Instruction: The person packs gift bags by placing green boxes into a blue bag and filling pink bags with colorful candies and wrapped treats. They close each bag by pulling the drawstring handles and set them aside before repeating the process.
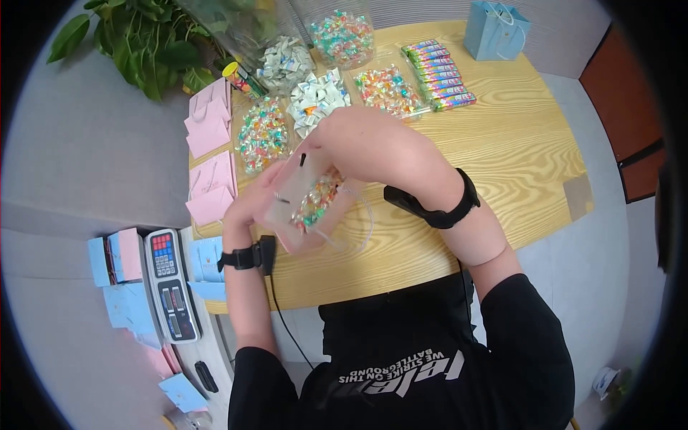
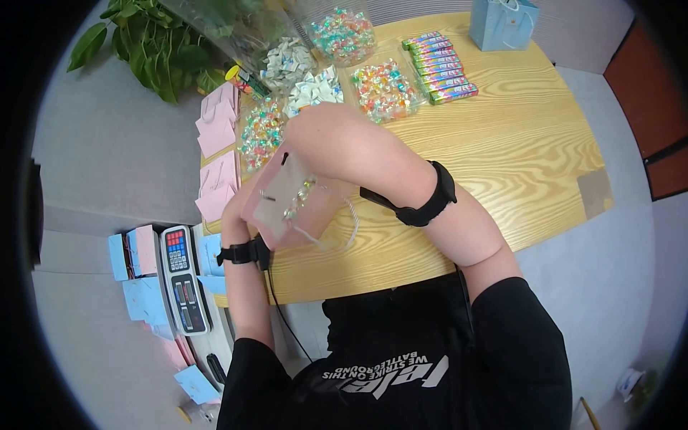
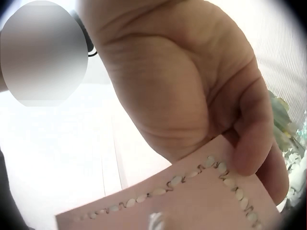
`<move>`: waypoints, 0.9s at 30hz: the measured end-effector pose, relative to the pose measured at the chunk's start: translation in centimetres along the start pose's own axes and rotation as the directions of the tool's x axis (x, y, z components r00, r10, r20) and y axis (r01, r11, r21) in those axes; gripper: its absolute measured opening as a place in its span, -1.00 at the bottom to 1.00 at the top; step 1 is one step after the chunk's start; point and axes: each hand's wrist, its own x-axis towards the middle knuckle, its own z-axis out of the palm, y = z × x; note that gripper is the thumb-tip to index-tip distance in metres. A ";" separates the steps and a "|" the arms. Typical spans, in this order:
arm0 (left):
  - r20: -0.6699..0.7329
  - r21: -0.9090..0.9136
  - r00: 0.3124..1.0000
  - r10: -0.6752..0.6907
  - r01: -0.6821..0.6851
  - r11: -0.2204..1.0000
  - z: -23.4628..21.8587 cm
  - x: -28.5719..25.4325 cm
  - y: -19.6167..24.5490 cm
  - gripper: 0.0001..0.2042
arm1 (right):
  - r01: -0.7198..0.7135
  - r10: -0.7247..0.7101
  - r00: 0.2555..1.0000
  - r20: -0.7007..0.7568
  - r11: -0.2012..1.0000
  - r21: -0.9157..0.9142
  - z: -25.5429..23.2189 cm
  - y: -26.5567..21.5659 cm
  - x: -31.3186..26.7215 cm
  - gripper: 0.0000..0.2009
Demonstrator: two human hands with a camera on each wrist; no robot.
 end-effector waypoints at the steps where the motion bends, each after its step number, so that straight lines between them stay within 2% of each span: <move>1: 0.000 0.002 1.000 -0.004 0.004 1.000 -0.5 -0.5 0.7 -0.63 | -0.116 0.119 0.990 0.072 0.992 -0.047 -0.9 -0.4 0.2 -0.82; 2: 0.015 0.025 0.995 -0.096 0.095 0.995 -0.9 -1.2 2.1 -0.63 | -0.226 0.239 0.961 0.139 0.969 -0.098 -1.7 -0.9 0.3 -0.79; 3: 0.029 0.048 0.982 -0.187 0.186 0.981 -1.2 -2.0 3.5 -0.62 | -0.227 0.238 0.961 0.143 0.970 -0.090 -2.6 -1.2 0.2 -0.79; 4: 0.028 0.051 0.981 -0.193 0.191 0.980 -1.7 -2.8 4.7 -0.62 | -0.255 0.254 0.949 0.187 0.967 -0.015 -3.7 -1.5 0.1 -0.77; 5: 0.061 -0.082 0.975 -0.214 0.218 0.972 -2.0 -3.8 5.8 -0.51 | -0.284 0.264 0.936 0.232 0.957 0.057 -4.1 -1.5 0.0 -0.73; 6: 0.096 -0.215 0.968 -0.231 0.247 0.945 -2.1 -4.5 6.5 -0.39 | -0.283 0.261 0.936 0.237 0.957 0.062 -3.8 -1.1 -0.3 -0.73; 7: 0.095 -0.222 0.967 -0.237 0.253 0.942 -1.9 -5.1 6.7 -0.39 | -0.172 0.158 0.978 0.136 0.980 0.098 -3.5 -0.4 -0.6 -0.69; 8: 0.056 -0.127 0.993 -0.100 0.106 0.986 -1.7 -5.6 6.8 -0.44 | -0.056 0.053 0.998 0.031 0.991 0.123 -3.1 0.1 -0.6 -0.65; 9: 0.031 -0.032 0.999 0.043 -0.042 0.999 -1.3 -6.1 6.9 -0.47 | -0.058 0.052 0.998 0.046 0.990 0.127 -2.9 0.5 -0.6 -0.65; 10: 0.014 0.068 0.999 -0.039 0.038 0.997 -0.4 -6.5 8.3 -0.35 | -0.081 0.055 0.986 0.157 0.983 0.165 -3.2 0.7 -0.4 -0.65; 11: 0.009 0.055 0.999 -0.040 0.039 0.998 0.4 -6.4 9.4 -0.35 | -0.106 0.052 0.963 0.265 0.975 0.197 -3.4 0.7 -0.3 -0.64; 12: 0.008 0.170 0.995 -0.095 0.092 0.981 1.1 -6.3 10.4 -0.32 | -0.102 0.045 0.960 0.276 0.976 0.193 -3.5 0.5 -0.2 -0.64; 13: -0.002 0.283 0.989 -0.149 0.144 0.948 1.7 -6.2 11.0 -0.30 | -0.176 0.116 0.930 0.350 0.974 0.144 -3.6 0.2 0.0 -0.63; 14: -0.012 0.274 0.989 -0.147 0.145 0.951 2.0 -6.0 11.2 -0.30 | -0.245 0.188 0.890 0.415 0.966 0.087 -3.6 -0.1 0.2 -0.63; 15: -0.034 0.242 0.989 -0.145 0.149 0.959 2.1 -5.5 11.4 -0.30 | -0.236 0.181 0.890 0.419 0.968 0.082 -3.5 -0.2 0.2 -0.63; 17: -0.065 0.201 0.988 -0.140 0.150 0.968 1.7 -4.4 11.3 -0.29 | -0.233 0.197 0.922 0.333 0.970 0.071 -3.3 -0.2 -0.1 -0.63; 18: -0.062 0.339 0.991 -0.115 0.129 0.932 1.3 -3.8 11.1 -0.32 | -0.224 0.189 0.921 0.340 0.972 0.065 -3.5 -0.4 -0.1 -0.63; 19: -0.056 0.470 0.994 -0.092 0.107 0.876 1.0 -3.2 10.9 -0.35 | -0.268 0.246 0.901 0.358 0.963 0.012 -3.9 -0.8 0.0 -0.65; 20: -0.063 0.462 0.994 -0.088 0.108 0.881 0.9 -2.9 10.9 -0.35 | -0.311 0.304 0.878 0.370 0.949 -0.042 -4.2 -1.0 0.0 -0.66; 21: -0.002 0.487 0.999 -0.043 0.038 0.873 0.8 -2.5 11.2 -0.38 | -0.305 0.302 0.877 0.375 0.951 -0.050 -4.1 -0.9 -0.2 -0.66; 22: 0.063 0.508 0.998 0.002 -0.034 0.860 0.8 -2.1 11.4 -0.40 | -0.270 0.261 0.918 0.300 0.963 -0.014 -3.8 -0.7 -0.5 -0.69; 23: 0.059 0.501 0.998 0.006 -0.035 0.865 0.8 -1.7 11.7 -0.40 | -0.231 0.220 0.950 0.222 0.973 0.021 -3.6 -0.4 -0.7 -0.72; 24: 0.063 0.540 0.998 0.021 -0.052 0.840 0.9 -1.4 12.0 -0.43 | -0.228 0.218 0.948 0.233 0.974 0.016 -3.4 -0.2 -0.8 -0.72; 26: 0.052 0.559 0.998 0.024 -0.049 0.827 1.3 -0.6 11.2 -0.45 | -0.099 0.090 0.989 0.118 0.993 0.069 -2.8 -0.1 -0.7 -0.71; 27: 0.057 0.599 0.997 0.049 -0.074 0.797 1.3 0.2 10.2 -0.46 | -0.086 0.077 0.988 0.135 0.994 0.069 -2.5 -0.2 -0.4 -0.71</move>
